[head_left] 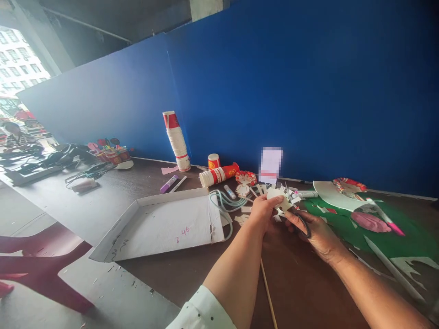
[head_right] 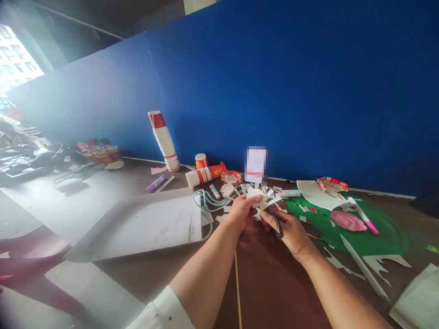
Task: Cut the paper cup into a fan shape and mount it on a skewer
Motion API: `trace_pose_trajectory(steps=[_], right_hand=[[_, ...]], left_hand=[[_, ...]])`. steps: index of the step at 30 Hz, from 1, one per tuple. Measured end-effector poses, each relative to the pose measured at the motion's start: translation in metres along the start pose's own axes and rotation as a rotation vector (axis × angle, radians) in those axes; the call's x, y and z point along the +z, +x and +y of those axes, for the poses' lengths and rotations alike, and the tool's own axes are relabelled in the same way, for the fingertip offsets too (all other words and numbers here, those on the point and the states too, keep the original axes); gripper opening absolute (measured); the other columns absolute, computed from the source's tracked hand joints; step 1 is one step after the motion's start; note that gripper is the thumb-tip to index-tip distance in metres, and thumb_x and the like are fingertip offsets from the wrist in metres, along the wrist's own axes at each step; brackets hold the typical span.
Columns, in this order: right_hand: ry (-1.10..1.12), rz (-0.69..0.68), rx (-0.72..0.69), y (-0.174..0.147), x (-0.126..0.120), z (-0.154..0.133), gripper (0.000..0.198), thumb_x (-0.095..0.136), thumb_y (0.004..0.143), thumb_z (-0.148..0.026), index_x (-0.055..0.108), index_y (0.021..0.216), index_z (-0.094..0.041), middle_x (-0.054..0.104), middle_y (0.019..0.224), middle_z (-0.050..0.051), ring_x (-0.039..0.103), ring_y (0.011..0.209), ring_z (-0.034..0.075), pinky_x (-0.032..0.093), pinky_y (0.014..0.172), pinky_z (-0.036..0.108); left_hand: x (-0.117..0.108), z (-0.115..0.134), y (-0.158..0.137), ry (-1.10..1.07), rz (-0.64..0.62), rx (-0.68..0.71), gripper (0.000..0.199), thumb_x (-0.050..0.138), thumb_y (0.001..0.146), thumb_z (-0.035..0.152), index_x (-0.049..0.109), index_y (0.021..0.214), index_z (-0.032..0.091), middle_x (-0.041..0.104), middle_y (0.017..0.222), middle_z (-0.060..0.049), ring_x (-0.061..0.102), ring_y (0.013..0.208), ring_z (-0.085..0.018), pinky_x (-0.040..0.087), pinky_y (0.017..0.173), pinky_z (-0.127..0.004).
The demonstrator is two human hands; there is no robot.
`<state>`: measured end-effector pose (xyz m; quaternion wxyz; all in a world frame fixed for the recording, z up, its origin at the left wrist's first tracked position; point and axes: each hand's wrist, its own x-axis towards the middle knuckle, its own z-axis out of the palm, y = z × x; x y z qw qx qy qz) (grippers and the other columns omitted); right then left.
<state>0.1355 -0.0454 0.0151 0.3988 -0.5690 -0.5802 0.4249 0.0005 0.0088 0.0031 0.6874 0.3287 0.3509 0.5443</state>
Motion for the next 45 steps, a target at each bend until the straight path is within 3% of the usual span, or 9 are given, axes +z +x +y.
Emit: trace_pose_trajectory(steps=[18,22,27,32,38,45], right_hand=[[-0.039,0.03,-0.054,-0.003,0.001,-0.006,0.043,0.068,0.071,-0.063,0.067,0.06,-0.022,0.062,0.058,0.001,0.049,0.049,0.014,0.034,0.042,0.026],[-0.059,0.025,-0.043,-0.005,0.0,-0.008,0.041,0.069,0.071,-0.061,0.066,0.06,-0.022,0.062,0.058,0.0,0.05,0.05,0.013,0.036,0.046,0.026],[-0.074,0.0,-0.064,-0.002,-0.001,-0.004,0.039,0.067,0.074,-0.06,0.065,0.062,-0.022,0.063,0.06,0.0,0.053,0.056,0.014,0.039,0.053,0.026],[-0.087,0.006,-0.069,-0.002,-0.001,-0.002,0.04,0.065,0.076,-0.061,0.069,0.07,-0.022,0.066,0.066,0.001,0.059,0.065,0.019,0.042,0.056,0.028],[-0.14,0.013,-0.073,-0.004,-0.002,-0.005,0.038,0.065,0.074,-0.06,0.066,0.066,-0.023,0.066,0.064,0.001,0.059,0.064,0.019,0.043,0.059,0.028],[-0.157,0.027,-0.081,-0.004,-0.001,-0.011,0.042,0.064,0.073,-0.062,0.065,0.06,-0.023,0.064,0.061,0.0,0.056,0.058,0.017,0.044,0.058,0.029]], left_hand=[[0.0,0.0,0.0,0.022,0.009,-0.017,0.041,0.085,0.05,0.04,0.067,0.077,0.015,0.059,0.066,-0.001,0.045,0.053,-0.008,0.03,0.051,-0.023],[0.0,0.002,-0.001,0.016,0.005,-0.026,0.038,0.084,0.052,0.038,0.066,0.076,0.014,0.056,0.062,0.0,0.041,0.049,-0.006,0.025,0.048,-0.023],[0.001,0.004,-0.002,0.002,0.007,-0.012,0.035,0.083,0.052,0.034,0.067,0.075,0.013,0.06,0.066,-0.002,0.048,0.055,-0.008,0.031,0.052,-0.023],[0.001,0.002,-0.001,-0.003,0.004,0.006,0.035,0.083,0.052,0.033,0.067,0.076,0.013,0.06,0.068,-0.002,0.046,0.055,-0.008,0.029,0.052,-0.023],[0.0,0.003,-0.001,0.004,-0.007,0.002,0.037,0.083,0.053,0.036,0.067,0.077,0.013,0.059,0.068,-0.002,0.046,0.055,-0.008,0.029,0.052,-0.023],[0.002,0.007,-0.007,0.031,-0.03,-0.059,0.036,0.083,0.054,0.037,0.063,0.075,0.015,0.05,0.057,0.003,0.034,0.045,-0.005,0.021,0.046,-0.023]])
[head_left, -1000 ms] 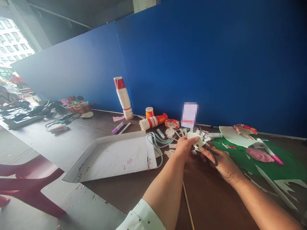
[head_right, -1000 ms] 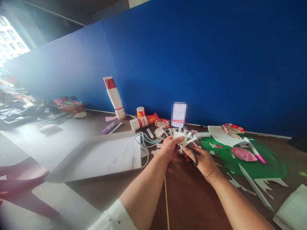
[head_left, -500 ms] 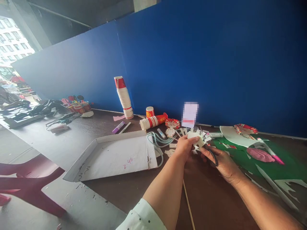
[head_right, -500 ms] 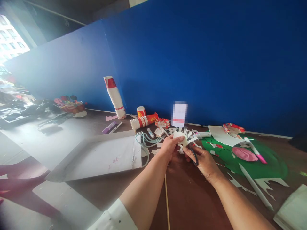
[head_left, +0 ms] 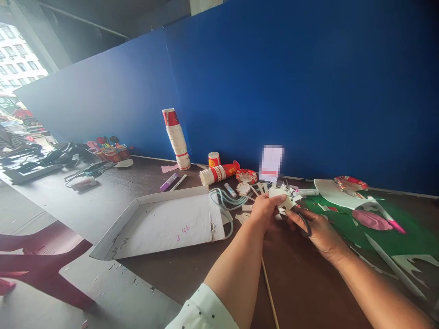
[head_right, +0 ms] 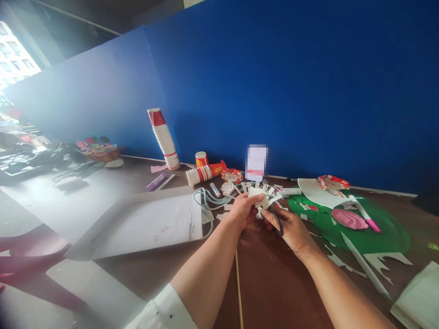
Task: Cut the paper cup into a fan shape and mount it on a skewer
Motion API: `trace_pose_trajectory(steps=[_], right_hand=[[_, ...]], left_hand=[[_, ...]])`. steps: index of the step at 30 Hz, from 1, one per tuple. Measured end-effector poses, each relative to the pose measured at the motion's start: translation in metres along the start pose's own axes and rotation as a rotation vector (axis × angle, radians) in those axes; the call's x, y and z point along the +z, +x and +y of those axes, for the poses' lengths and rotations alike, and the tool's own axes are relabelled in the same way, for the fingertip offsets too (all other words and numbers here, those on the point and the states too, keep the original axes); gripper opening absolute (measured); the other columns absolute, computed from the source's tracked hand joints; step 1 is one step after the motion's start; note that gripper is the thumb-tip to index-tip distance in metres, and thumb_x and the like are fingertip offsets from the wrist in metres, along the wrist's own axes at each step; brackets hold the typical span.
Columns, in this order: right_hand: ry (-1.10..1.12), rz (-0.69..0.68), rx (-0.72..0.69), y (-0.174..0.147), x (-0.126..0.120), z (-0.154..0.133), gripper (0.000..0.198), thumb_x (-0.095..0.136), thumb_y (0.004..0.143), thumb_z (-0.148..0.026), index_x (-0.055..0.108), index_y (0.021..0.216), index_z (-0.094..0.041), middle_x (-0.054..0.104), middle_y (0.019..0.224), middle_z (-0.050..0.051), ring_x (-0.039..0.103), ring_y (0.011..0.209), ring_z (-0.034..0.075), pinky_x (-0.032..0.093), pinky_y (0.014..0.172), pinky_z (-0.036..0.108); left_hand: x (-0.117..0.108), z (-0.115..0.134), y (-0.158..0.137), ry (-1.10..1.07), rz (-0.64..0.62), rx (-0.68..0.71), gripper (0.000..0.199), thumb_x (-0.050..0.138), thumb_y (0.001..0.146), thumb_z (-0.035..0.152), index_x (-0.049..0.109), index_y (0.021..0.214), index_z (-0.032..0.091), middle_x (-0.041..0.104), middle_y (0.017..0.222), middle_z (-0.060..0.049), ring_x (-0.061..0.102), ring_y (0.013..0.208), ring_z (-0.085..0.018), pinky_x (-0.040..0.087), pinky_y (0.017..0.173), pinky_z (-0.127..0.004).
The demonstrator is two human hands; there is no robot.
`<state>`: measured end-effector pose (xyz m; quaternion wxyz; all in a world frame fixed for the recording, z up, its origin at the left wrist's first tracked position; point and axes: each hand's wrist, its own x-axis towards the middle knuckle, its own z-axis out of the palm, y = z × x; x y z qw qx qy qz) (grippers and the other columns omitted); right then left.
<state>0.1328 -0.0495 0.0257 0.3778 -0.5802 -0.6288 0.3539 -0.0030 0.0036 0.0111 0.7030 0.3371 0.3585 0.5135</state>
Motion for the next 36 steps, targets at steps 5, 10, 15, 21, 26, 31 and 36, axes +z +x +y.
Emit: trace_pose_trajectory(steps=[5,10,15,21,26,31,36], right_hand=[[-0.039,0.039,-0.009,-0.002,-0.001,-0.003,0.046,0.062,0.072,-0.065,0.062,0.055,-0.023,0.064,0.06,0.001,0.053,0.057,0.016,0.042,0.058,0.029],[-0.07,0.06,-0.04,-0.001,0.0,0.0,0.047,0.059,0.077,-0.064,0.062,0.055,-0.023,0.063,0.058,0.001,0.054,0.058,0.017,0.04,0.057,0.029],[-0.058,0.075,-0.025,0.001,0.002,0.004,0.045,0.059,0.077,-0.064,0.064,0.059,-0.023,0.064,0.059,0.0,0.056,0.061,0.018,0.041,0.059,0.028],[-0.035,0.072,-0.059,0.0,0.003,0.002,0.047,0.06,0.077,-0.065,0.062,0.056,-0.023,0.063,0.059,0.001,0.057,0.062,0.019,0.043,0.059,0.029],[-0.074,0.084,-0.08,-0.001,0.003,0.002,0.048,0.058,0.079,-0.065,0.063,0.057,-0.023,0.065,0.059,0.002,0.058,0.06,0.02,0.044,0.057,0.029],[-0.082,0.084,-0.08,-0.002,0.003,-0.005,0.051,0.056,0.078,-0.067,0.06,0.053,-0.023,0.065,0.057,0.001,0.056,0.056,0.018,0.044,0.055,0.028],[-0.106,0.083,-0.062,-0.003,0.003,-0.004,0.051,0.055,0.079,-0.067,0.06,0.054,-0.023,0.064,0.058,0.001,0.056,0.058,0.018,0.043,0.056,0.028]], left_hand=[[-0.001,-0.005,0.003,-0.033,-0.013,0.012,0.037,0.085,0.053,0.035,0.062,0.074,0.014,0.05,0.058,0.002,0.039,0.048,-0.005,0.024,0.046,-0.022],[0.002,-0.005,0.002,-0.074,0.003,-0.012,0.034,0.084,0.054,0.031,0.06,0.072,0.014,0.048,0.058,0.003,0.039,0.05,-0.006,0.023,0.046,-0.021],[0.003,-0.005,0.001,-0.096,-0.003,-0.037,0.034,0.082,0.055,0.032,0.059,0.072,0.014,0.048,0.059,0.002,0.039,0.051,-0.007,0.021,0.046,-0.022],[0.004,-0.005,0.002,-0.15,-0.014,-0.067,0.031,0.08,0.057,0.028,0.059,0.074,0.013,0.047,0.059,0.001,0.038,0.051,-0.007,0.021,0.046,-0.021],[0.003,-0.006,0.003,-0.167,-0.024,-0.092,0.028,0.079,0.061,0.026,0.057,0.073,0.012,0.047,0.059,0.001,0.038,0.051,-0.007,0.022,0.045,-0.021],[0.003,-0.007,0.004,-0.173,-0.024,-0.113,0.025,0.077,0.065,0.025,0.056,0.071,0.013,0.044,0.057,0.001,0.037,0.05,-0.007,0.023,0.045,-0.02],[0.003,-0.007,0.004,-0.175,-0.024,-0.12,0.026,0.077,0.066,0.026,0.056,0.071,0.012,0.044,0.057,0.001,0.039,0.049,-0.007,0.024,0.044,-0.02]])
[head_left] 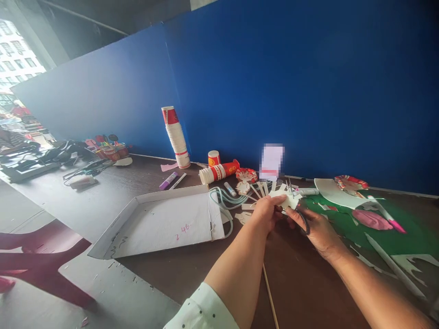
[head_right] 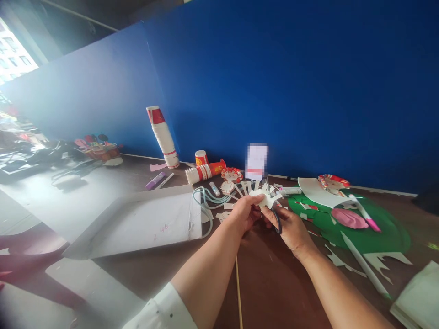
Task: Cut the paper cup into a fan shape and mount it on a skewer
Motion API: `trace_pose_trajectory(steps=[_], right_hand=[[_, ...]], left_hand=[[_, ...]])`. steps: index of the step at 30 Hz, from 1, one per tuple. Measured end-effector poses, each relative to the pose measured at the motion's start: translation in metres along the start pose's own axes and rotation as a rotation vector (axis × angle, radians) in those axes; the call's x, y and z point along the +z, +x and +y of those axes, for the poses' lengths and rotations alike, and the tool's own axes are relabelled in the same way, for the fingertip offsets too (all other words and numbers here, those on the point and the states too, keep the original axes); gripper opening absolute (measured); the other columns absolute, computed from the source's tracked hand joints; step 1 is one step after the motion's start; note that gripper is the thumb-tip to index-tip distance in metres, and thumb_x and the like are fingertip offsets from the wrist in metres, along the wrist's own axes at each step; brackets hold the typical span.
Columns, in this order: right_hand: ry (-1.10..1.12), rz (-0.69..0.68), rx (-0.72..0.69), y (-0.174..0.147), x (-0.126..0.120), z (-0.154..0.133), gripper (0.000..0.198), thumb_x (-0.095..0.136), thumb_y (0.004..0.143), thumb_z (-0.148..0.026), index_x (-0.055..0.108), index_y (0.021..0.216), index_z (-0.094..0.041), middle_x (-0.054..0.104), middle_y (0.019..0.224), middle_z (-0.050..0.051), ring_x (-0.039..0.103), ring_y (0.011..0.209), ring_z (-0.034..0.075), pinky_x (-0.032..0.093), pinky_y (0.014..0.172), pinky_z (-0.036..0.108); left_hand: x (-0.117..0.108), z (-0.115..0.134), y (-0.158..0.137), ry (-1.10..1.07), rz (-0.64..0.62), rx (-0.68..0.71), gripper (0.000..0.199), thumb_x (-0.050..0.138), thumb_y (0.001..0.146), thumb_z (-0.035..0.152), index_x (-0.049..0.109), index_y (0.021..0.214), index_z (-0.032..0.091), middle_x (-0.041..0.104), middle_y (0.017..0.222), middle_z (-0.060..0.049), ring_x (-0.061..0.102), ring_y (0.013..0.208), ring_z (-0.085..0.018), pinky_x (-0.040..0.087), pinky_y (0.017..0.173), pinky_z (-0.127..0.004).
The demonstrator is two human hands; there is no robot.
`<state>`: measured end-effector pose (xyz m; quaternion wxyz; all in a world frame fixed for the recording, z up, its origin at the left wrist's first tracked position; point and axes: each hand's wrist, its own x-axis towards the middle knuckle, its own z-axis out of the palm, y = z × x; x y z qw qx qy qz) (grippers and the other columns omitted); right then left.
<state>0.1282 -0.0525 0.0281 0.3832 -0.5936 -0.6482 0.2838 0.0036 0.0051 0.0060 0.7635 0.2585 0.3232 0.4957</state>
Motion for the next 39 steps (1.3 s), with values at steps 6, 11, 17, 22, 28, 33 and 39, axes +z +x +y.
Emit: trace_pose_trajectory(steps=[6,11,17,22,28,33,39], right_hand=[[0.023,-0.016,0.018,0.002,0.0002,0.0083,0.047,0.059,0.078,-0.064,0.062,0.056,-0.023,0.064,0.058,0.001,0.059,0.06,0.019,0.046,0.057,0.028],[0.029,-0.019,0.027,0.0037,-0.0004,0.0103,0.044,0.061,0.076,-0.063,0.065,0.059,-0.023,0.067,0.06,0.002,0.062,0.062,0.021,0.048,0.059,0.028],[-0.001,-0.014,0.016,0.004,-0.002,0.0105,0.044,0.061,0.075,-0.065,0.066,0.06,-0.024,0.068,0.06,0.002,0.063,0.061,0.021,0.048,0.057,0.028],[-0.033,-0.04,0.011,0.0048,-0.004,0.011,0.048,0.061,0.074,-0.068,0.064,0.054,-0.024,0.067,0.058,0.002,0.061,0.058,0.02,0.047,0.057,0.027],[-0.057,-0.021,0.003,0.0031,-0.0039,0.0075,0.048,0.059,0.076,-0.067,0.065,0.056,-0.024,0.067,0.058,0.002,0.059,0.057,0.019,0.045,0.056,0.028],[-0.052,-0.003,0.029,0.0017,-0.0025,0.0071,0.049,0.06,0.076,-0.067,0.062,0.052,-0.024,0.065,0.056,0.001,0.056,0.055,0.017,0.042,0.055,0.027],[-0.045,0.016,0.031,0.003,-0.0014,0.0088,0.05,0.061,0.074,-0.067,0.06,0.05,-0.024,0.062,0.052,0.001,0.053,0.052,0.017,0.04,0.053,0.027]], left_hand=[[-0.0006,-0.0008,0.0013,-0.005,0.014,0.018,0.025,0.078,0.065,0.023,0.056,0.071,0.013,0.043,0.057,0.002,0.037,0.05,-0.007,0.023,0.043,-0.019],[0.0,-0.0007,0.0015,0.008,0.041,0.024,0.025,0.078,0.064,0.022,0.056,0.07,0.012,0.044,0.057,0.001,0.038,0.049,-0.006,0.023,0.044,-0.019],[0.001,0.0003,0.0006,0.033,0.047,0.014,0.027,0.08,0.063,0.025,0.056,0.068,0.013,0.044,0.057,0.002,0.038,0.049,-0.006,0.024,0.044,-0.02],[0.0,0.0003,0.0012,0.028,0.045,0.012,0.027,0.08,0.063,0.024,0.056,0.069,0.012,0.045,0.057,0.002,0.038,0.049,-0.005,0.024,0.044,-0.019],[0.0014,0.0017,-0.0009,0.013,0.052,-0.007,0.025,0.078,0.064,0.022,0.056,0.07,0.013,0.045,0.058,0.002,0.037,0.048,-0.005,0.022,0.042,-0.019],[0.0025,0.002,-0.0018,0.002,0.046,-0.014,0.028,0.08,0.062,0.023,0.055,0.068,0.013,0.045,0.058,0.002,0.036,0.048,-0.005,0.021,0.042,-0.019],[0.0017,0.0015,-0.0008,-0.001,0.047,-0.01,0.028,0.079,0.061,0.023,0.053,0.065,0.014,0.043,0.056,0.003,0.033,0.047,-0.005,0.018,0.041,-0.019]])
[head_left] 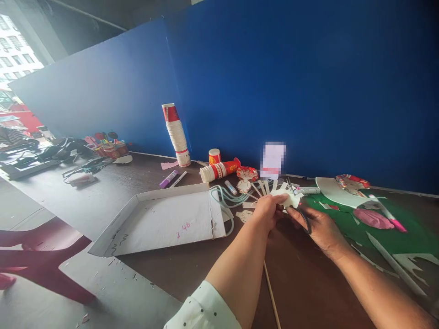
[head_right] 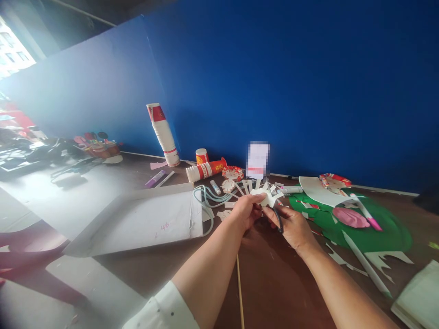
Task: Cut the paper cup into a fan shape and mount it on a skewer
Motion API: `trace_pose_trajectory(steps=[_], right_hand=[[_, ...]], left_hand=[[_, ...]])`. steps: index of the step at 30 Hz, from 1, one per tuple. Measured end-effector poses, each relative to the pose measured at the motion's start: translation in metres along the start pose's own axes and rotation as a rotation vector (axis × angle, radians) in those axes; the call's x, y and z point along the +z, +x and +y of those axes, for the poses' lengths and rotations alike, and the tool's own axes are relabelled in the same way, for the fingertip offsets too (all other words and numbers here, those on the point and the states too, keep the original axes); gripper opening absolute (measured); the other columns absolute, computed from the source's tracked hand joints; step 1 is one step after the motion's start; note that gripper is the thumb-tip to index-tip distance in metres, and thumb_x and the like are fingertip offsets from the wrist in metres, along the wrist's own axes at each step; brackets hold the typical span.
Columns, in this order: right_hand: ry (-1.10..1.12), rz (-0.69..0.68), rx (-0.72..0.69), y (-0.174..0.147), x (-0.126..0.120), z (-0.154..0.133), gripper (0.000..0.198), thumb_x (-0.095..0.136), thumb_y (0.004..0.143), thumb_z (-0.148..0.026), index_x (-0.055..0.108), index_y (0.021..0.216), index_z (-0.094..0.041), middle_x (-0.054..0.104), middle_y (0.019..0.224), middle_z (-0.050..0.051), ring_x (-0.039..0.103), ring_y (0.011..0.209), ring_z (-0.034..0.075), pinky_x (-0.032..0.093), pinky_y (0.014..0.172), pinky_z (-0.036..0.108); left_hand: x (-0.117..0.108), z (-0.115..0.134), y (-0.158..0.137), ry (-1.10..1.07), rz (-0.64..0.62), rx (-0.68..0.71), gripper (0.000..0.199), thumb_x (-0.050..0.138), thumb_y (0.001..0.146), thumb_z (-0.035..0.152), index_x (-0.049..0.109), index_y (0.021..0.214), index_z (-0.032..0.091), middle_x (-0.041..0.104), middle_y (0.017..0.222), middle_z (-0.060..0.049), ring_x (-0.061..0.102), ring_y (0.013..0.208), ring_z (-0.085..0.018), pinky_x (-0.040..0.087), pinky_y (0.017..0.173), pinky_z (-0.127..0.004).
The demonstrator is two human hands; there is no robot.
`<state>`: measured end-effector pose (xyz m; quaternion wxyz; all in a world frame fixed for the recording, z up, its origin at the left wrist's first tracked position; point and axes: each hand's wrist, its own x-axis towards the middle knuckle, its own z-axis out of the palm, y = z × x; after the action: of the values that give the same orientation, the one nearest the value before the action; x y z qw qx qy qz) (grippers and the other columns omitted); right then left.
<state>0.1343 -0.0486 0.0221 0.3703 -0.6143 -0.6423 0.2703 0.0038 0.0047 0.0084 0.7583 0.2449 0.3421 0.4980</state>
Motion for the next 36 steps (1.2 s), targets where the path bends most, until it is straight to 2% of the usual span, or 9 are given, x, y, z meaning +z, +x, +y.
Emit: trace_pose_trajectory(steps=[7,13,18,27,31,36], right_hand=[[0.049,0.029,0.011,-0.002,0.001,-0.003,0.045,0.068,0.068,-0.066,0.062,0.053,-0.024,0.061,0.049,0.0,0.054,0.05,0.018,0.04,0.051,0.028],[0.121,0.058,0.057,-0.001,-0.001,0.001,0.038,0.069,0.07,-0.062,0.071,0.071,-0.024,0.067,0.057,0.0,0.061,0.057,0.02,0.044,0.055,0.029],[0.141,0.016,0.056,-0.001,-0.004,-0.003,0.043,0.067,0.07,-0.065,0.067,0.059,-0.023,0.067,0.059,0.001,0.062,0.06,0.02,0.047,0.057,0.029],[0.164,-0.074,0.044,0.003,-0.002,0.009,0.039,0.067,0.074,-0.061,0.076,0.088,-0.026,0.072,0.067,0.001,0.067,0.069,0.022,0.05,0.065,0.032],[0.15,-0.095,0.031,0.002,-0.003,0.008,0.039,0.066,0.075,-0.061,0.076,0.091,-0.026,0.071,0.068,0.0,0.066,0.068,0.021,0.049,0.066,0.031],[0.107,-0.112,0.038,0.003,-0.004,0.008,0.038,0.065,0.076,-0.062,0.074,0.085,-0.026,0.07,0.068,-0.001,0.064,0.069,0.02,0.048,0.065,0.03]], left_hand=[[-0.001,-0.003,0.002,0.02,0.001,0.019,0.027,0.079,0.06,0.024,0.056,0.068,0.014,0.046,0.057,0.002,0.037,0.049,-0.006,0.022,0.044,-0.02],[-0.005,-0.002,0.001,0.022,-0.034,0.101,0.034,0.083,0.055,0.029,0.063,0.079,0.015,0.06,0.073,-0.002,0.051,0.06,-0.009,0.035,0.053,-0.022],[-0.008,0.0,0.004,0.043,-0.061,0.144,0.042,0.086,0.051,0.031,0.066,0.086,0.016,0.066,0.083,-0.004,0.057,0.069,-0.012,0.042,0.062,-0.024],[-0.003,0.004,-0.001,0.017,-0.052,0.149,0.04,0.086,0.048,0.029,0.067,0.079,0.013,0.066,0.076,-0.004,0.057,0.061,-0.011,0.042,0.061,-0.025],[-0.004,0.002,0.002,0.015,-0.089,0.17,0.041,0.087,0.048,0.031,0.068,0.08,0.013,0.066,0.077,-0.006,0.057,0.062,-0.012,0.044,0.062,-0.026],[-0.006,0.0,0.005,0.035,-0.077,0.167,0.045,0.089,0.047,0.035,0.067,0.079,0.013,0.065,0.074,-0.005,0.056,0.061,-0.012,0.042,0.057,-0.025]])
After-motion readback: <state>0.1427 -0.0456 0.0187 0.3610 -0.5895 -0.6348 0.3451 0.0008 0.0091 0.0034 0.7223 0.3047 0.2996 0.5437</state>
